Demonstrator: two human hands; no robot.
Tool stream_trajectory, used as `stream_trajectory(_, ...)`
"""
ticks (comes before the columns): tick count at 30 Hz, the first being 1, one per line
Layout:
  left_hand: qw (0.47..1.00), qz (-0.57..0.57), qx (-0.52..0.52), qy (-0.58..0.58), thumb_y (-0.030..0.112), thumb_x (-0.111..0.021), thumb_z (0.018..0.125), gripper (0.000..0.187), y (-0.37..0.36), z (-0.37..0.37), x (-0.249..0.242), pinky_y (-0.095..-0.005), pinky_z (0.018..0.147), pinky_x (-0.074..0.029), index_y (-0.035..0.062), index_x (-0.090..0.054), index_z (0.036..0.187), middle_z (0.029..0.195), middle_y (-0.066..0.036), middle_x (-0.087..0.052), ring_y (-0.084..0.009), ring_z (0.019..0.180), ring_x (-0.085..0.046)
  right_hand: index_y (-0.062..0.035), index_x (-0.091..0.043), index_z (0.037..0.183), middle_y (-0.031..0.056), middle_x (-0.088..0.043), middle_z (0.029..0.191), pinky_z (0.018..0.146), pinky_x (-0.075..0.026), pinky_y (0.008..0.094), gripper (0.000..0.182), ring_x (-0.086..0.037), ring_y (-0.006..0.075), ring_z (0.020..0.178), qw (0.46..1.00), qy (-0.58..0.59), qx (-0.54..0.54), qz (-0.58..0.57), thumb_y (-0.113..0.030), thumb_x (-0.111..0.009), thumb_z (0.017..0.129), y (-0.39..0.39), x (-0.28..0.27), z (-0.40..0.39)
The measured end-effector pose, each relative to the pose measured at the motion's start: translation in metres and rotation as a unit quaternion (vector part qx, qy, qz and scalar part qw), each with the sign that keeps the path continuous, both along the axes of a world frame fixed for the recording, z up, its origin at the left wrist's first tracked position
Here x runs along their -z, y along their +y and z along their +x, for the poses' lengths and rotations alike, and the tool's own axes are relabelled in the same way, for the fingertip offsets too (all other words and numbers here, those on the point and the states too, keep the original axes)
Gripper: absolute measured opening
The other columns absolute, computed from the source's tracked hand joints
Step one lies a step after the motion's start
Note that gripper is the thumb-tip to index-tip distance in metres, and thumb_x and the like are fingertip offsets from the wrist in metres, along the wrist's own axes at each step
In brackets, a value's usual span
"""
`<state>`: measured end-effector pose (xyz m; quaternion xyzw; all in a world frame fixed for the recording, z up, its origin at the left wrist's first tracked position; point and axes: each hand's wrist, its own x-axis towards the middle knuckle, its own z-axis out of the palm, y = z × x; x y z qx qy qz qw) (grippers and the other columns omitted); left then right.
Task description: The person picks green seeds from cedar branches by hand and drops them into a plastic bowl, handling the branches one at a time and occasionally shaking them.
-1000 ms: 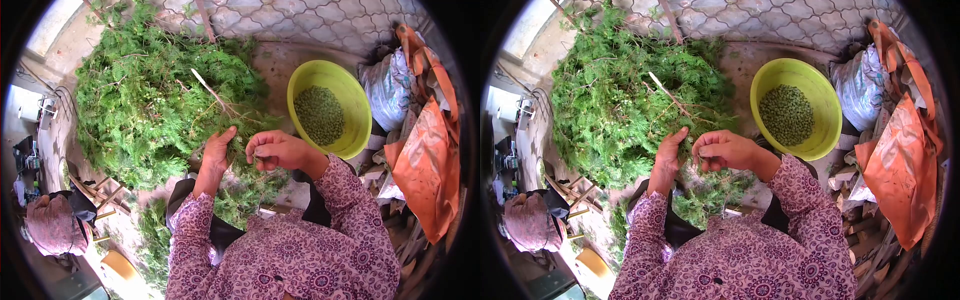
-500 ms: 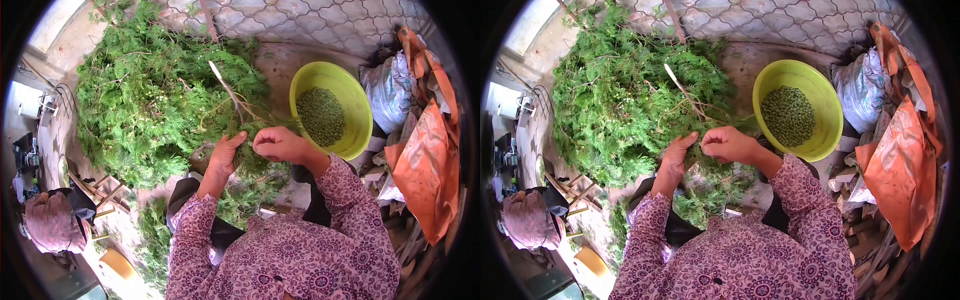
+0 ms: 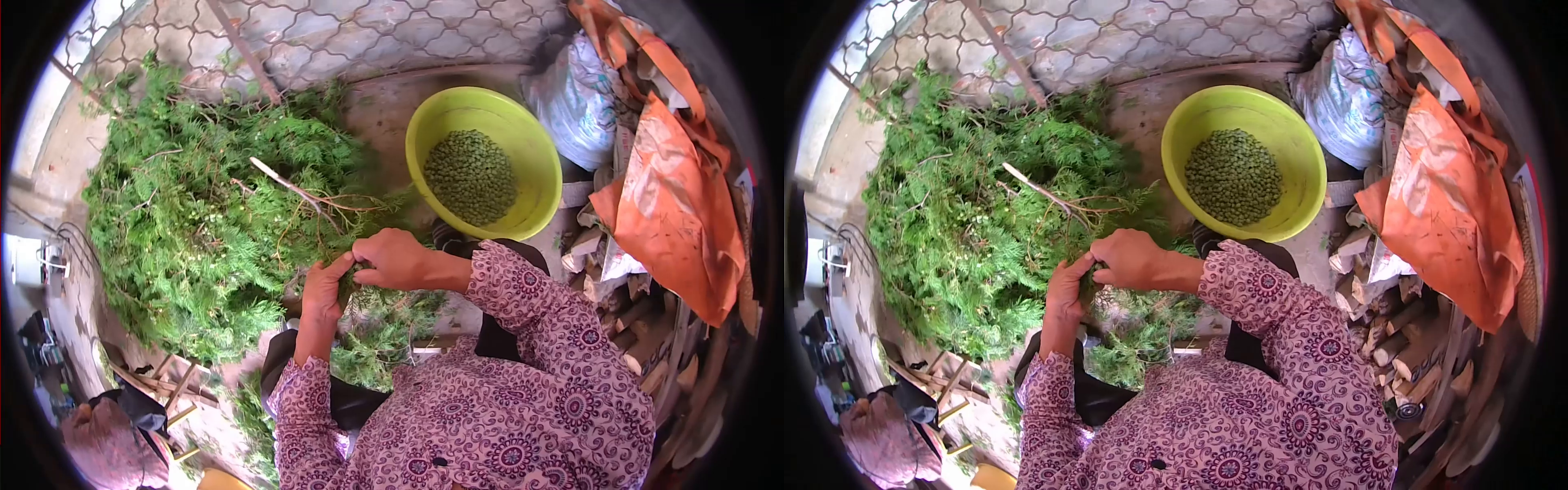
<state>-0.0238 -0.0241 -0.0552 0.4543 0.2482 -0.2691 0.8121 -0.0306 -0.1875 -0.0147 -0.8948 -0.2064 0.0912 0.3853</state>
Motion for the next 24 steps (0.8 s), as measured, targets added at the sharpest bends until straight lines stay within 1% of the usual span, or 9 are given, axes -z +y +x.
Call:
stream_trajectory(1, 1.000, 0.013, -0.021, -0.005, 0.003, -0.067, 0.073, 0.024, -0.003, -0.002, 0.000, -0.0281, 0.045, -0.050, -0.0018, -0.047, 0.085, 0.081, -0.014, -0.060, -0.0182, 0.060, -0.061, -0.0040, -0.057, 0.082, 0.0146, -0.060, 0.071, 0.060, -0.046, 0.0429, 0.025, -0.058, 0.0343, 0.067, 1.000, -0.001, 0.005, 0.000, -0.023, -0.062, 0.066, 0.000, 0.002, 0.000)
stream_trajectory(7, 0.998, 0.025, 0.003, -0.054, 0.002, -0.063, 0.076, 0.017, -0.009, -0.004, -0.004, -0.0271, 0.054, -0.051, -0.0024, -0.051, 0.088, 0.082, -0.011, -0.061, -0.0181, 0.065, -0.061, -0.0024, -0.059, 0.069, 0.0116, -0.057, 0.061, 0.052, -0.043, 0.0346, 0.017, -0.056, 0.0256, 0.055, 0.997, 0.026, -0.061, 0.037, -0.019, -0.059, 0.069, -0.007, 0.007, 0.014)
stream_trajectory(9, 0.998, 0.036, -0.019, -0.054, 0.002, -0.062, 0.077, 0.016, -0.009, 0.000, 0.001, -0.0269, 0.057, -0.051, -0.0022, -0.052, 0.090, 0.083, -0.010, -0.061, -0.0177, 0.067, -0.061, -0.0020, -0.060, 0.068, 0.0071, -0.056, 0.058, 0.051, -0.042, 0.0292, 0.015, -0.053, 0.0138, 0.053, 0.926, 0.316, -0.107, 0.174, -0.016, -0.057, 0.071, -0.007, -0.003, 0.012)
stream_trajectory(10, 0.996, 0.046, -0.047, -0.053, 0.002, -0.061, 0.078, 0.016, -0.009, 0.001, 0.002, -0.0268, 0.061, -0.051, -0.0020, -0.053, 0.092, 0.084, -0.009, -0.061, -0.0173, 0.069, -0.061, -0.0020, -0.060, 0.068, 0.0071, -0.056, 0.058, 0.051, -0.042, 0.0292, 0.015, -0.053, 0.0138, 0.053, 0.925, 0.318, -0.113, 0.172, -0.016, -0.057, 0.071, -0.007, -0.009, 0.011)
stream_trajectory(13, 0.997, -0.024, -0.032, -0.071, 0.002, -0.061, 0.078, 0.021, -0.004, 0.004, -0.001, -0.0263, 0.064, -0.050, -0.0012, -0.052, 0.096, 0.085, -0.008, -0.061, -0.0164, 0.071, -0.060, -0.0027, -0.062, 0.074, 0.0035, -0.057, 0.061, 0.054, -0.043, 0.0260, 0.012, -0.052, 0.0094, 0.057, 0.966, 0.097, -0.093, 0.221, -0.014, -0.060, 0.072, -0.018, -0.031, 0.013)
stream_trajectory(17, 0.997, -0.045, -0.024, -0.059, 0.004, -0.062, 0.078, 0.021, 0.002, 0.007, 0.002, -0.0285, 0.057, -0.051, -0.0002, -0.051, 0.095, 0.083, -0.007, -0.060, -0.0163, 0.067, -0.059, -0.0042, -0.062, 0.079, 0.0079, -0.061, 0.072, 0.062, -0.046, 0.0294, 0.014, -0.058, 0.0155, 0.066, 0.961, -0.078, 0.218, 0.147, -0.015, -0.060, 0.070, -0.076, -0.046, 0.038)
stream_trajectory(19, 0.997, -0.055, -0.033, -0.052, 0.004, -0.062, 0.078, 0.020, 0.003, 0.008, -0.001, -0.0287, 0.055, -0.051, -0.0002, -0.051, 0.095, 0.081, -0.007, -0.059, -0.0162, 0.066, -0.059, -0.0042, -0.063, 0.080, 0.0105, -0.062, 0.077, 0.068, -0.047, 0.0342, 0.015, -0.060, 0.0238, 0.073, 0.906, -0.294, 0.294, -0.086, -0.014, -0.059, 0.069, -0.116, -0.030, 0.047)
stream_trajectory(22, 0.997, -0.060, -0.035, -0.043, 0.003, -0.062, 0.078, 0.020, 0.002, 0.008, -0.011, -0.0278, 0.054, -0.050, -0.0002, -0.051, 0.094, 0.078, -0.007, -0.059, -0.0155, 0.064, -0.058, -0.0037, -0.062, 0.080, 0.0133, -0.062, 0.079, 0.074, -0.045, 0.0379, 0.016, -0.058, 0.0298, 0.079, 0.809, -0.360, 0.365, -0.287, -0.014, -0.058, 0.068, -0.139, -0.013, 0.050)
stream_trajectory(24, 0.996, -0.063, -0.027, -0.056, 0.002, -0.062, 0.077, 0.021, -0.001, 0.009, -0.018, -0.0272, 0.054, -0.050, 0.0003, -0.051, 0.095, 0.077, -0.006, -0.058, -0.0153, 0.063, -0.058, -0.0034, -0.062, 0.080, 0.0127, -0.062, 0.078, 0.072, -0.046, 0.0361, 0.017, -0.059, 0.0274, 0.076, 0.891, -0.263, 0.311, -0.202, -0.016, -0.059, 0.068, -0.138, -0.018, 0.049)
